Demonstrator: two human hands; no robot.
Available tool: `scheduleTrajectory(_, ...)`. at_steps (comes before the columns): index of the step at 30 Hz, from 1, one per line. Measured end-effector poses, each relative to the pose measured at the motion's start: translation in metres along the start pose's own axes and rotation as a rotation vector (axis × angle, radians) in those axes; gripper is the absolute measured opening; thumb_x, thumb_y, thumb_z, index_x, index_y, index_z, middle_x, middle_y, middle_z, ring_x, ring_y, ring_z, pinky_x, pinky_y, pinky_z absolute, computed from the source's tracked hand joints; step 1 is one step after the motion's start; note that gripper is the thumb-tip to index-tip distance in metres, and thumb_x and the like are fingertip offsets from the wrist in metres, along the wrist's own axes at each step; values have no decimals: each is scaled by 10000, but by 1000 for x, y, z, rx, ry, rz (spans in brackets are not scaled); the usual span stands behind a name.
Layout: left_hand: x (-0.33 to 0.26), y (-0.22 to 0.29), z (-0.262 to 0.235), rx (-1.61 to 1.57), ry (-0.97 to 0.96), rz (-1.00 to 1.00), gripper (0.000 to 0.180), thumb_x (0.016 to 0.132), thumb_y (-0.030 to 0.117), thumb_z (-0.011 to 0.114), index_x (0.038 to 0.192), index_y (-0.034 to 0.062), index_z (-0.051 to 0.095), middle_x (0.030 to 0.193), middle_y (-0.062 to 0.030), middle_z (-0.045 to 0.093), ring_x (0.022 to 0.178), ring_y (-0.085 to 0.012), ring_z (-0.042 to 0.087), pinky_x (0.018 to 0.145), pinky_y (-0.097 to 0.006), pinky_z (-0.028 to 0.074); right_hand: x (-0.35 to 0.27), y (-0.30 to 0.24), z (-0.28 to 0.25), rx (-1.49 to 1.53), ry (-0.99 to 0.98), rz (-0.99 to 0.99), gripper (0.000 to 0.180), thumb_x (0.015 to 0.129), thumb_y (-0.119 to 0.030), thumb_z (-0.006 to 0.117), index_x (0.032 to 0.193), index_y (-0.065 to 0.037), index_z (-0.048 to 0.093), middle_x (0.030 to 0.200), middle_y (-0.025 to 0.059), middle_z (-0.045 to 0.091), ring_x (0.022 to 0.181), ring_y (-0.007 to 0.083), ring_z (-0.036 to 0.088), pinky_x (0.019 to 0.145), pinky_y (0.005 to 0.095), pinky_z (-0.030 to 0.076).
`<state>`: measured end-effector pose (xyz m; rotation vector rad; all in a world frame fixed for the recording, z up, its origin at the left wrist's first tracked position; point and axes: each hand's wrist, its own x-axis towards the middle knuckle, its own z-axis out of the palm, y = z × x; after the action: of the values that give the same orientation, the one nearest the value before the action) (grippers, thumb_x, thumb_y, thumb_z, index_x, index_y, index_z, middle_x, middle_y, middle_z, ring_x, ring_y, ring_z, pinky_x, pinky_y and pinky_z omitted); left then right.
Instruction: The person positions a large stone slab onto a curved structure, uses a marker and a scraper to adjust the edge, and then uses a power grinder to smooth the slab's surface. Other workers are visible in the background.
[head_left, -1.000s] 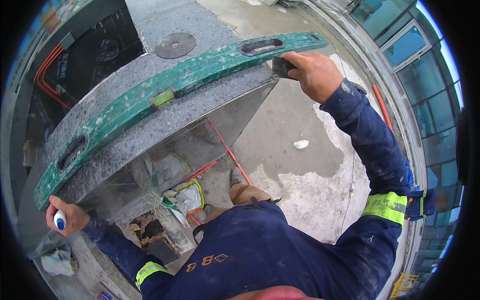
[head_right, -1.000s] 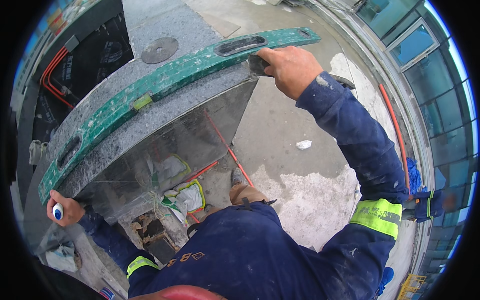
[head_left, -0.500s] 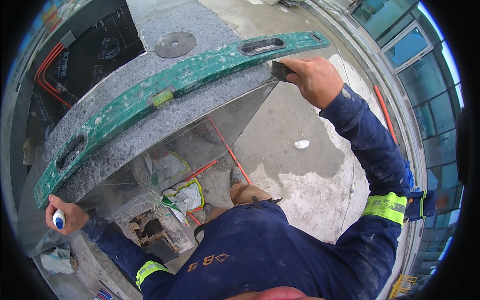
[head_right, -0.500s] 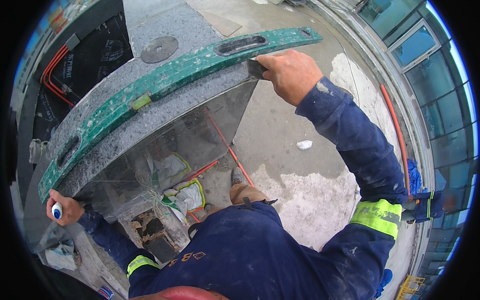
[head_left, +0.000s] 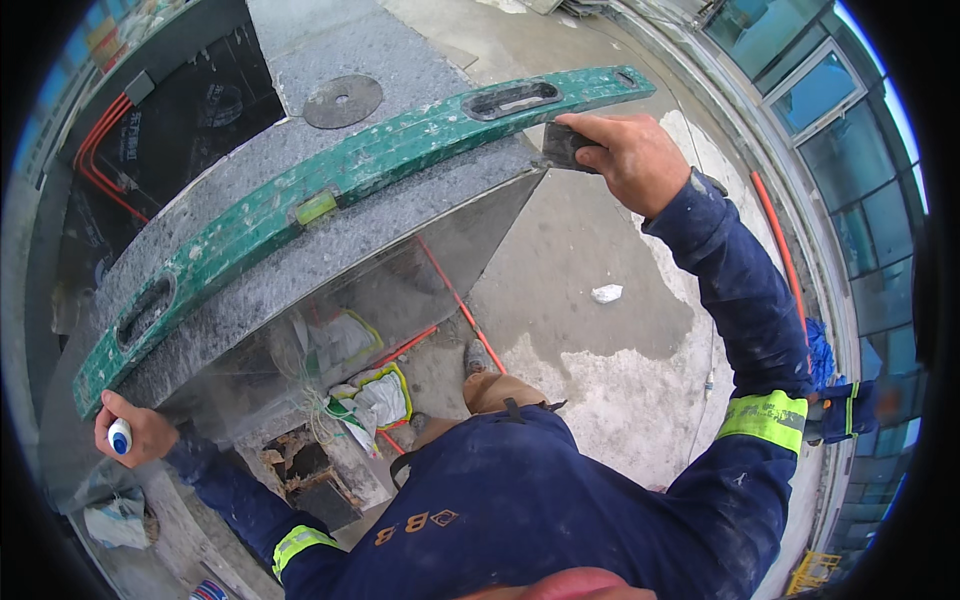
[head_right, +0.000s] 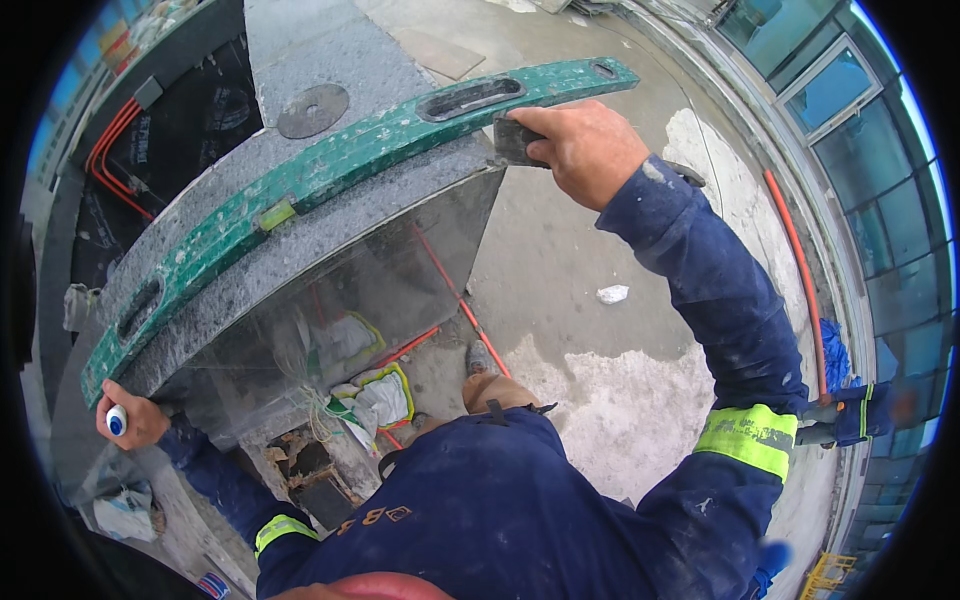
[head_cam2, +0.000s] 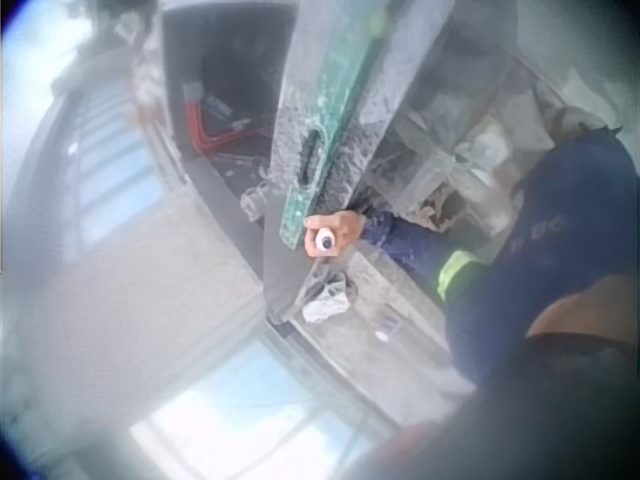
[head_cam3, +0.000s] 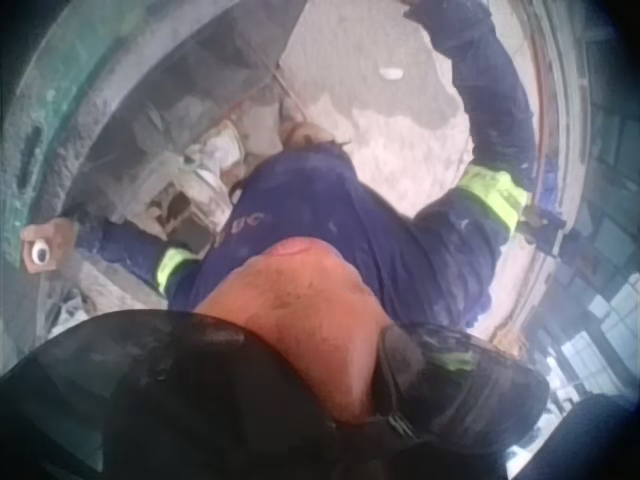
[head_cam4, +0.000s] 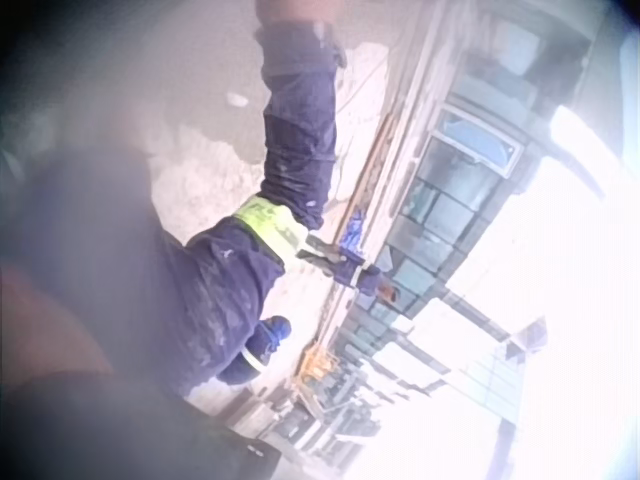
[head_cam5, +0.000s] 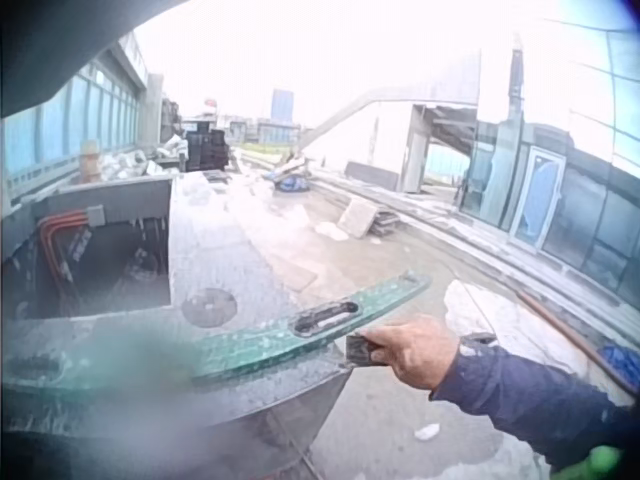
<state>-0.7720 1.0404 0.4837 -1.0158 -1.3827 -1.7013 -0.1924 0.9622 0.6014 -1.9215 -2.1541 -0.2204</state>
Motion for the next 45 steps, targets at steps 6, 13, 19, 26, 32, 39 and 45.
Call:
scheduleTrajectory(6,2,-1,-3,-11,-8,-2,259,758,208,814,778,9,648,715,-93,642,656,-220,619,597,-332,499,5,-12,10,-168,-33,-41,336,867,-90,624,1202,-64,637,965,145,708,903,322,674,773,427,513)
scheduleTrajectory(13,0,-1,-2,-11,1,-23,259,757,205,814,788,6,652,720,-95,647,664,-215,626,601,-330,504,18,14,9,323,-174,224,327,843,-142,678,1133,8,665,941,203,705,867,371,671,809,408,530)
scheduleTrajectory(19,0,4,-1,-8,-5,-56,250,777,216,808,780,15,659,714,-101,659,662,-221,632,594,-348,506,3,9,2,241,-27,76,224,854,-114,668,1049,-5,667,888,194,692,825,374,657,725,430,513)
scheduleTrajectory(26,2,0,-2,-5,-2,-13,265,753,216,815,778,10,650,716,-91,650,658,-220,625,597,-336,500,-20,-1,24,41,201,-47,156,824,-56,677,971,-34,632,804,150,618,756,350,604,670,427,477)
scheduleTrajectory(32,1,0,1,-18,27,-5,262,747,221,814,752,19,647,697,-90,646,645,-227,624,583,-343,496,-64,9,46,-78,272,-16,162,825,-45,676,979,-56,626,800,108,604,743,334,587,641,393,461)
scheduleTrajectory(39,3,7,2,14,63,6,267,729,243,814,726,35,646,685,-85,646,637,-236,625,573,-358,489,-85,-16,89,844,418,597,116,969,-115,578,1031,-19,600,823,63,649,709,133,612,633,263,485)
scheduleTrajectory(45,2,17,8,37,93,-8,260,719,259,809,720,54,650,673,-81,644,633,-244,621,569,-371,478,-87,-34,166,1510,468,583,224,1013,-221,522,1108,-18,515,865,61,637,696,118,626,593,251,514)
